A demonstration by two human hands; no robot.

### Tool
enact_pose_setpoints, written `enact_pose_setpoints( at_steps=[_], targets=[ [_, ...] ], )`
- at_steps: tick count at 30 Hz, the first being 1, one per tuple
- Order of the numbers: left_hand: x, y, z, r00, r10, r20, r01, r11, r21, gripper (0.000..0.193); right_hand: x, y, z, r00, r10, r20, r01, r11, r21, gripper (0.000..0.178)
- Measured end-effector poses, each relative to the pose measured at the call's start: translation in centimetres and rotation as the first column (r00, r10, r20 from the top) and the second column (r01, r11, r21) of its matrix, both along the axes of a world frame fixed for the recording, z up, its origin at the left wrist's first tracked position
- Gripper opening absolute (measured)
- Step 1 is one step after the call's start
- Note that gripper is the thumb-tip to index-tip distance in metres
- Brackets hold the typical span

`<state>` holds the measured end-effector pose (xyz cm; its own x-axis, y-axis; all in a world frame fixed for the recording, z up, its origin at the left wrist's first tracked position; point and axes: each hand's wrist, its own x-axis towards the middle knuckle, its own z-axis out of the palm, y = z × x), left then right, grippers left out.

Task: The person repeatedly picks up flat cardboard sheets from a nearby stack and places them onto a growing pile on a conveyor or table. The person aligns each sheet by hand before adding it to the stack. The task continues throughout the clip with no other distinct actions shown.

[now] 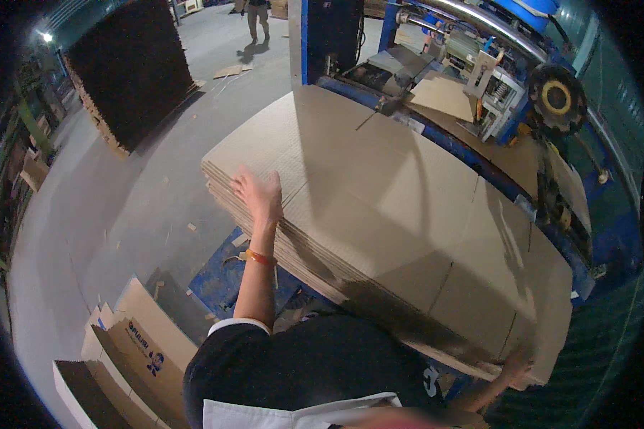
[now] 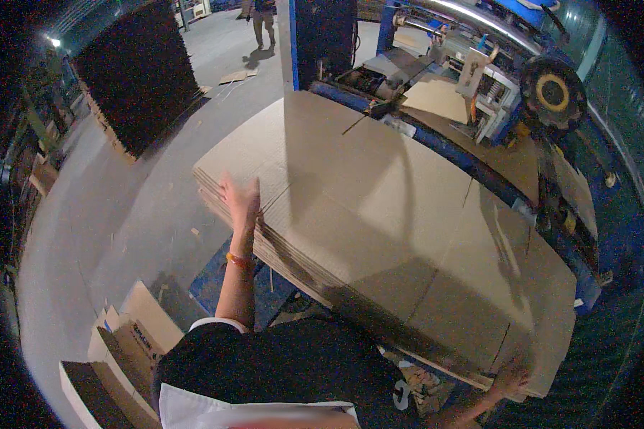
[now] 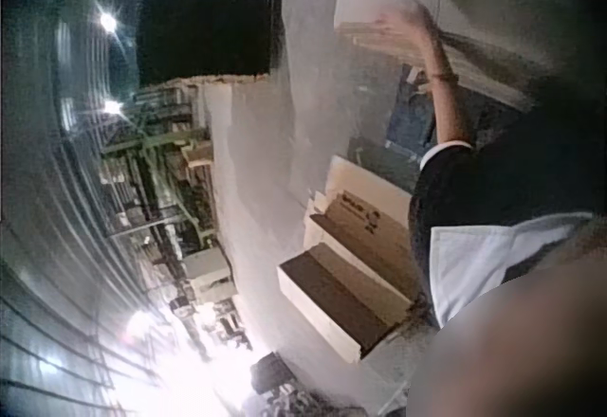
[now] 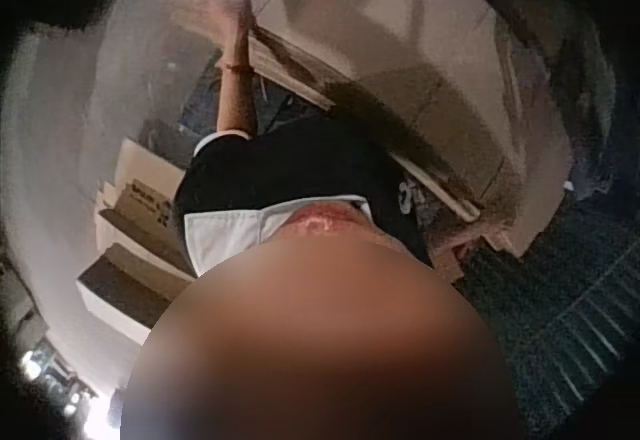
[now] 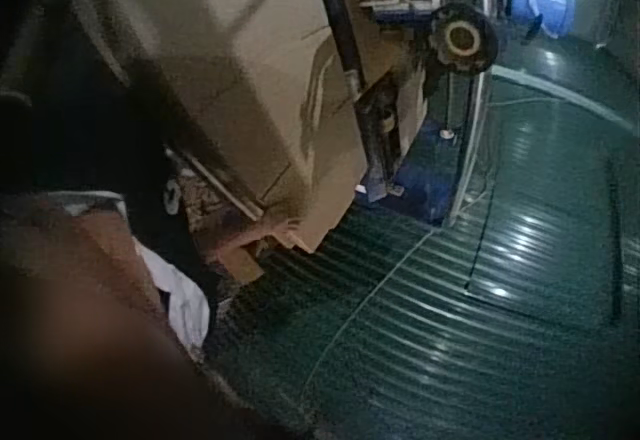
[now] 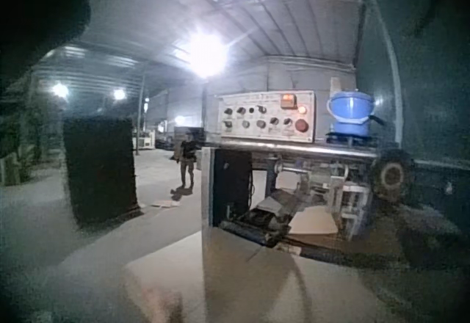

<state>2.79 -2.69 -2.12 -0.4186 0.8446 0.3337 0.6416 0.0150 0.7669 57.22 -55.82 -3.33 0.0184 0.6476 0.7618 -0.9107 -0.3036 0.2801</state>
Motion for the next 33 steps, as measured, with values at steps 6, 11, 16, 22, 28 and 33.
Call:
enact_pose_setpoints(
  at_steps=[6, 11, 16, 22, 28, 33],
  targets=[
    [-0.3, 0.6, 2.0, 0.981, -0.127, -0.149, 0.109, 0.987, -0.120, 0.074, -1.1, -3.4, -6.0, 0.156, 0.903, -0.401, 0.356, 0.328, 0.875, 0.064],
    [-1.5, -0.1, 7.0, 0.952, -0.303, 0.041, 0.286, 0.930, 0.230, 0.068, -1.9, -1.5, -2.9, 0.272, 0.954, -0.122, 0.397, 0.005, 0.918, 0.068],
    [-1.8, 0.9, 14.1, 0.856, -0.495, 0.152, 0.349, 0.768, 0.537, 0.068, -0.9, -2.6, -3.6, 0.254, 0.963, -0.092, 0.168, 0.050, 0.985, 0.065],
    [-1.4, 3.3, 12.2, 0.476, -0.456, 0.752, -0.033, 0.845, 0.533, 0.052, 1.9, -3.2, 0.4, 0.209, 0.850, 0.483, 0.104, -0.510, 0.854, 0.053],
    [-4.9, 1.9, 7.4, 0.648, -0.413, 0.640, 0.441, 0.888, 0.127, 0.028, -8.6, -0.4, 10.5, -0.342, 0.387, 0.857, 0.202, -0.860, 0.469, 0.042],
    [-3.8, -4.9, 6.2, 0.593, -0.738, 0.324, 0.667, 0.675, 0.316, 0.023, -21.3, 3.9, 9.6, -0.365, 0.740, 0.565, 0.205, -0.529, 0.824, 0.032]
  ],
)
